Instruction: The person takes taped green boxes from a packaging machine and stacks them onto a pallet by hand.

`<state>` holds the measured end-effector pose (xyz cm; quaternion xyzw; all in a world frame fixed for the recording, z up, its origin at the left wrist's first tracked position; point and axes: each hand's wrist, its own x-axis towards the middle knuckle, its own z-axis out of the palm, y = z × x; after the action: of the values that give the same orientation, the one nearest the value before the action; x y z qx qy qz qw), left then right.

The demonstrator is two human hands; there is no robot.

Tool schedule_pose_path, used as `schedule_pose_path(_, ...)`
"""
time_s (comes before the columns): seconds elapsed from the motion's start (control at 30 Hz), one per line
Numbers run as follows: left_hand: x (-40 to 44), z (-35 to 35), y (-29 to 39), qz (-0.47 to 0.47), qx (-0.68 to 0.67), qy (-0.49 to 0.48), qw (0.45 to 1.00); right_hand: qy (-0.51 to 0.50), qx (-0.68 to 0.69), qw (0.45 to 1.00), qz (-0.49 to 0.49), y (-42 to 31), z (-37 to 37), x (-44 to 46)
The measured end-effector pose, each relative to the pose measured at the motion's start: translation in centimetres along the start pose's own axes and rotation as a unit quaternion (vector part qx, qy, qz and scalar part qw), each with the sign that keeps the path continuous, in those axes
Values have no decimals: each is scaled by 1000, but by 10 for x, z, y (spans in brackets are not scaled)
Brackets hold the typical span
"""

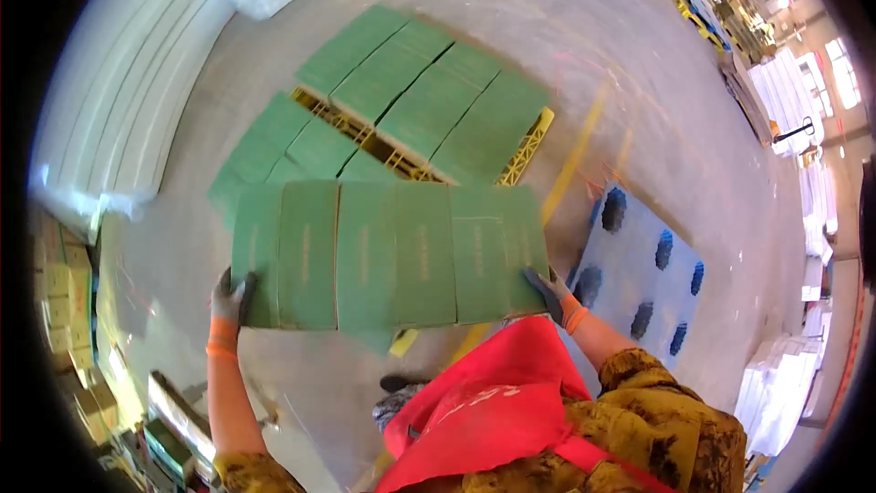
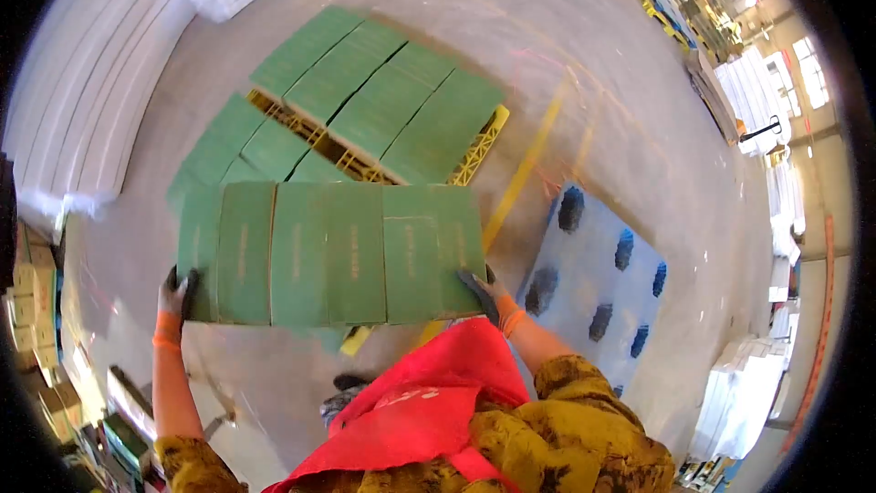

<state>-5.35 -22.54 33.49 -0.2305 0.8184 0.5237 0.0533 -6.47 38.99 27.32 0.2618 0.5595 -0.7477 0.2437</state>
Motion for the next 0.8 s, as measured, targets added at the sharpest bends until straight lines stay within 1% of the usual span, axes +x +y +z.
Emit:
schedule_pose_path(0.03,45,33,25,15,-39,-18,999,17,45,999,-8,-6,-20,26)
schedule_pose_path(0.07,94,64,40,55,-27,-32,998,35,90,995,-12,-17,-41,60)
schedule_pose_path(0.1,144,100,62,29,-9,-51,998,42,55,998,-9,-37,-58,100)
schedule_pose_path(0.13,199,139,86,5,8,-66,998,55,71,996,-25,-48,-85,151)
schedule_pose_path(0.2,309,221,123,25,32,-67,997,85,102,990,-49,-47,-151,258)
schedule_pose_path(0.23,361,261,134,30,47,-79,995,87,-52,993,-65,-29,-203,323)
schedule_pose_path(0.27,433,286,119,48,93,-92,990,92,-10,992,-83,-34,-221,365)
schedule_pose_path(0.3,475,321,136,27,82,-111,990,99,25,990,-100,-42,-234,399)
schedule_pose_path(0.33,515,358,157,9,158,-77,984,103,58,986,-115,-51,-247,434)
schedule_pose_path(0.37,590,369,118,55,183,-68,979,94,158,978,-100,-82,-244,455)
schedule_pose_path(0.4,616,407,148,31,141,-100,984,113,142,978,-102,-81,-256,487)
schedule_pose_path(0.47,700,452,151,16,119,-130,984,155,113,975,-108,-68,-278,542)
schedule_pose_path(0.5,735,473,157,-3,120,-133,984,148,89,980,-103,-68,-282,562)
schedule_pose_path(0.53,764,488,162,-21,120,-136,983,163,121,975,-87,-63,-277,576)
schedule_pose_path(0.57,767,517,194,-85,96,-140,982,176,153,970,-73,-63,-269,590)
schedule_pose_path(0.6,792,531,196,-105,82,-158,978,192,153,964,-100,-75,-254,599)
schedule_pose_path(0.63,810,546,195,-91,112,-146,979,209,152,958,-127,-87,-240,608)
schedule_pose_path(0.67,829,562,191,-77,141,-136,978,215,156,957,-118,-111,-226,614)
schedule_pose_path(0.7,859,568,176,-76,205,-134,967,223,162,955,-110,-134,-214,620)
schedule_pose_path(0.73,888,568,153,-75,268,-127,952,228,167,954,-103,-142,-213,632)
schedule_pose_path(0.77,915,570,131,-74,329,-121,933,207,168,961,-69,-106,-217,640)
schedule_pose_path(0.8,919,580,116,-81,360,-113,923,187,230,953,-56,-105,-213,637)
